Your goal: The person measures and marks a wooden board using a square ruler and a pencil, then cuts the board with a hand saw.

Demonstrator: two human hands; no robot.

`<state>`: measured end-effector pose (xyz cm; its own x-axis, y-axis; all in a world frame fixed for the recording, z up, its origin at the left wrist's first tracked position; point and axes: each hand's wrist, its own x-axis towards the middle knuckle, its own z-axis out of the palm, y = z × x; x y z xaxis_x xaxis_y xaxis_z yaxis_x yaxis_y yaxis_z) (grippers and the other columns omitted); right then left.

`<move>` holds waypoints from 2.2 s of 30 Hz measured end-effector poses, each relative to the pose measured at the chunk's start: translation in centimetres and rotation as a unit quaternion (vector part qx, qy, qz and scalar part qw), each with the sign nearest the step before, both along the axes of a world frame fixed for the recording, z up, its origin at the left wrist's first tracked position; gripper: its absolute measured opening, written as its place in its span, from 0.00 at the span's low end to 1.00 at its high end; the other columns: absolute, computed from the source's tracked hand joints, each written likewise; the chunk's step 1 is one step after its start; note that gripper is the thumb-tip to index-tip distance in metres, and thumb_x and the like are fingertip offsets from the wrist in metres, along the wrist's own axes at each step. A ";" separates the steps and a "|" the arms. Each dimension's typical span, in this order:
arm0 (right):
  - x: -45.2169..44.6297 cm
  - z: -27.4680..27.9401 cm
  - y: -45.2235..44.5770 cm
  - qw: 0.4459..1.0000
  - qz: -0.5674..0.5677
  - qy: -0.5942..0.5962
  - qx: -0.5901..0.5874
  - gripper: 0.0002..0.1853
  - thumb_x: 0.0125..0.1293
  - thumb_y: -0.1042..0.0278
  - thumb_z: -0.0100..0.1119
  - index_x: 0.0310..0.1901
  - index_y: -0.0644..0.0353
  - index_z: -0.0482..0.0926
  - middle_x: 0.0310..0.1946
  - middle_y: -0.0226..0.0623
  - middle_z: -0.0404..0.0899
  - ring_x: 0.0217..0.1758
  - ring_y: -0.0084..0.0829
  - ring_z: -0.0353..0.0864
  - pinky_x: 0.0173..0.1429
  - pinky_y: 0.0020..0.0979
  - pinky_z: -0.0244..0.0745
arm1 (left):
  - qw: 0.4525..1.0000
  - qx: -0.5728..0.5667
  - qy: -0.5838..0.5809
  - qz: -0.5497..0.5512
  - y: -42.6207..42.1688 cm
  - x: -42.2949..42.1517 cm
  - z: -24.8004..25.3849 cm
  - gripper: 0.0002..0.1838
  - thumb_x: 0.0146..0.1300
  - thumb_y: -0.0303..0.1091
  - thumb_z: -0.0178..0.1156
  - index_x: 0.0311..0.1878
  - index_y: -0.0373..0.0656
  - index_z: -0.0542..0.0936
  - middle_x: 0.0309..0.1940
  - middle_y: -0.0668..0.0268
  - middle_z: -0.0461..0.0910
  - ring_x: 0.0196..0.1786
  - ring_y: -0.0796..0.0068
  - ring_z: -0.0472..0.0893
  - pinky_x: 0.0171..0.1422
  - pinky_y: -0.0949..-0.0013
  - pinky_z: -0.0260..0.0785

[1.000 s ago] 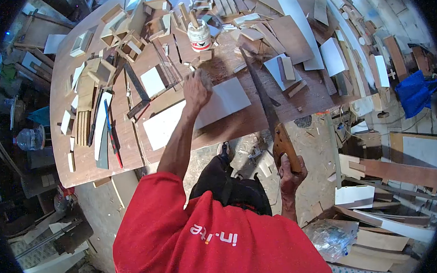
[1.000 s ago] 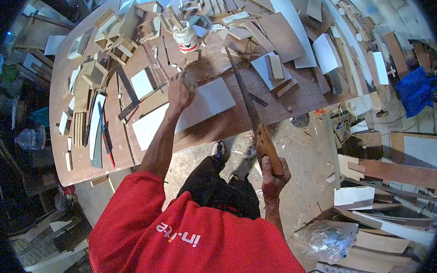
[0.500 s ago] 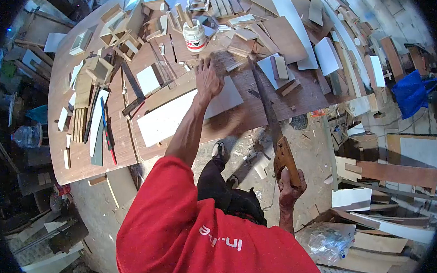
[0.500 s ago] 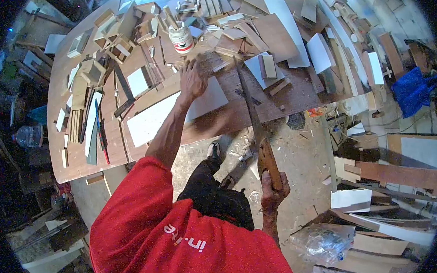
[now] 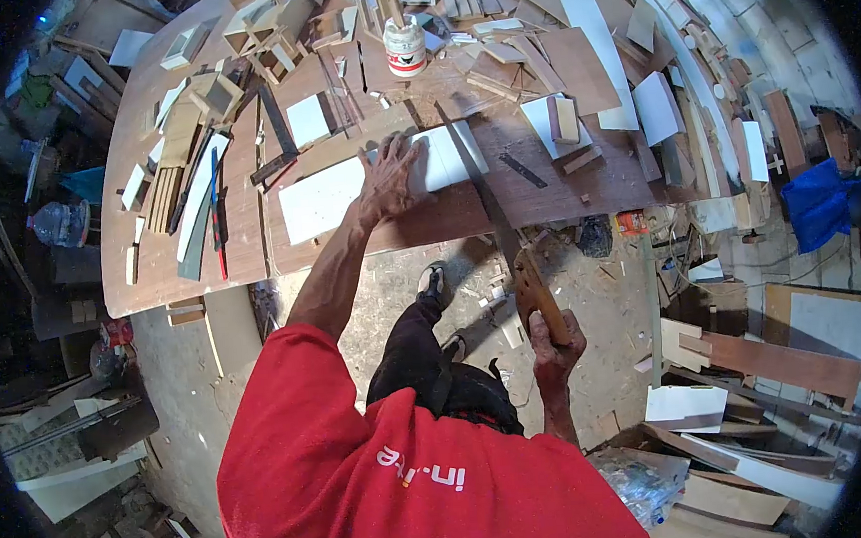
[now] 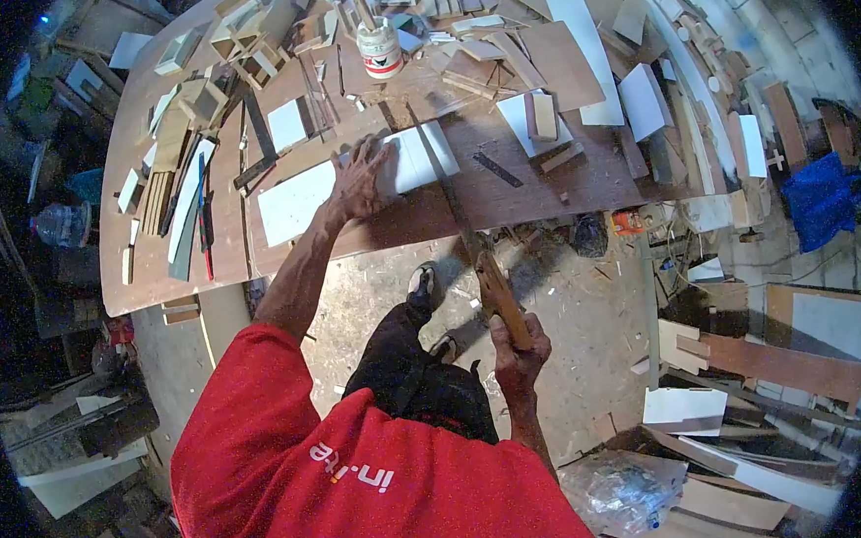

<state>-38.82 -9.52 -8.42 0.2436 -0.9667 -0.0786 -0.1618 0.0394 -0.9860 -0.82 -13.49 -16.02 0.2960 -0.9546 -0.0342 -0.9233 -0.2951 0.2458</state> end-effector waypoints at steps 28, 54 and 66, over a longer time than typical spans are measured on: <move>-1.2 -0.5 1.0 0.998 -0.010 0.022 -0.058 0.14 0.65 0.72 0.62 0.26 0.55 0.66 0.15 0.22 0.64 0.16 0.13 0.62 0.20 0.20 0.55 | 0.982 -0.148 -0.011 0.121 -5.4 2.0 -3.0 0.45 0.60 0.70 0.50 0.64 0.36 0.65 0.59 0.42 0.68 0.62 0.43 0.67 0.63 0.38 0.54; -0.7 0.2 2.4 0.998 0.006 0.019 -0.059 0.12 0.65 0.70 0.64 0.28 0.59 0.70 0.23 0.21 0.67 0.26 0.13 0.65 0.29 0.20 0.61 | 0.999 0.012 0.001 0.033 1.4 -1.6 -0.2 0.61 0.34 0.68 0.73 0.73 0.55 0.60 0.73 0.51 0.55 0.72 0.37 0.56 0.66 0.21 0.42; 0.1 0.2 2.5 0.998 -0.005 -0.031 -0.063 0.11 0.62 0.66 0.67 0.32 0.59 0.75 0.23 0.23 0.71 0.27 0.16 0.67 0.33 0.24 0.65 | 0.992 -0.121 0.026 -0.034 0.5 -2.2 0.3 0.53 0.35 0.60 0.75 0.66 0.44 0.68 0.65 0.48 0.64 0.66 0.41 0.62 0.68 0.41 0.54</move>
<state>-38.75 -7.01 -8.20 0.2352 -0.9702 0.0589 -0.1000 -0.0845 -0.9914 -2.99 -13.03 -15.72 0.2348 -0.9541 0.1859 -0.9235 -0.1593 0.3490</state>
